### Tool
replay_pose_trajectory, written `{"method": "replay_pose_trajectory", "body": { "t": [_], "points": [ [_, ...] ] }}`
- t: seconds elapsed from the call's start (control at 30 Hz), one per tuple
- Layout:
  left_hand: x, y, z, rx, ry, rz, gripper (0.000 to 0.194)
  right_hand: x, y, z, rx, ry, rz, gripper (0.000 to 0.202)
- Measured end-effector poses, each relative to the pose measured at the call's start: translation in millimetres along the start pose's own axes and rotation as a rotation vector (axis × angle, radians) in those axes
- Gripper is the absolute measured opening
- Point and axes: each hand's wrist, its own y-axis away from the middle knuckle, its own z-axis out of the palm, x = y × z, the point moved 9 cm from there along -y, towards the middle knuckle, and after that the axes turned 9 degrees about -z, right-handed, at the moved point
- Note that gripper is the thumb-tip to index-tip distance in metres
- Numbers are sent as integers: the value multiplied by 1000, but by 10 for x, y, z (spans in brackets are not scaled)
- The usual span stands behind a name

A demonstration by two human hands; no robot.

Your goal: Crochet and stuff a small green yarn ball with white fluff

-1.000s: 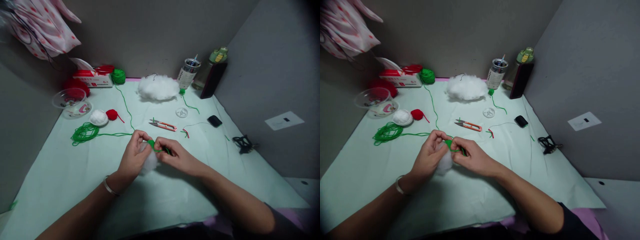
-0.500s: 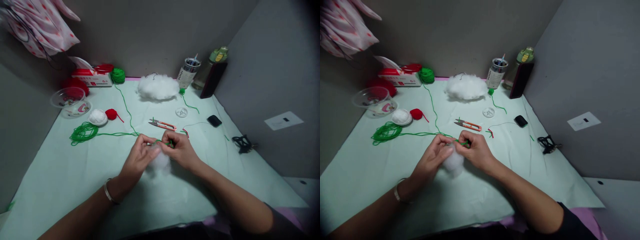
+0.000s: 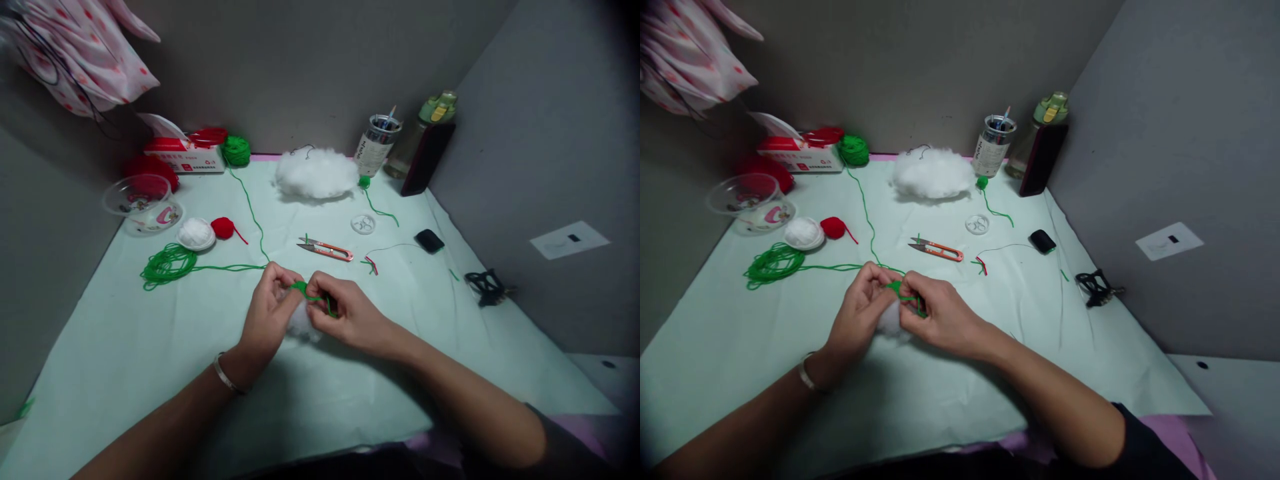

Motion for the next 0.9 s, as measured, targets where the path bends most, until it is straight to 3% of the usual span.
{"method": "replay_pose_trajectory", "body": {
  "t": [0.2, 0.4, 0.47, 0.6, 0.77, 0.9],
  "points": [
    [-122, 3, 44, -144, 170, -108, 15, 111, -8, -97, 59, 189, 0, 27],
    [-126, 8, 86, -240, 185, -136, 11, 245, 1, -178, 131, 109, 59, 28],
    [-127, -3, 94, -251, 183, -140, 20, 253, 3, -206, 153, 87, 69, 30],
    [-149, -30, 70, -220, 200, -167, 31, 199, 7, -167, 98, 43, 74, 28],
    [-132, -38, 10, -115, 73, -161, 21, -4, 8, -7, -104, -63, -25, 9],
    [-136, -22, -7, -58, 34, -159, 19, 14, 7, 31, -133, -109, -12, 7]
  ]
}}
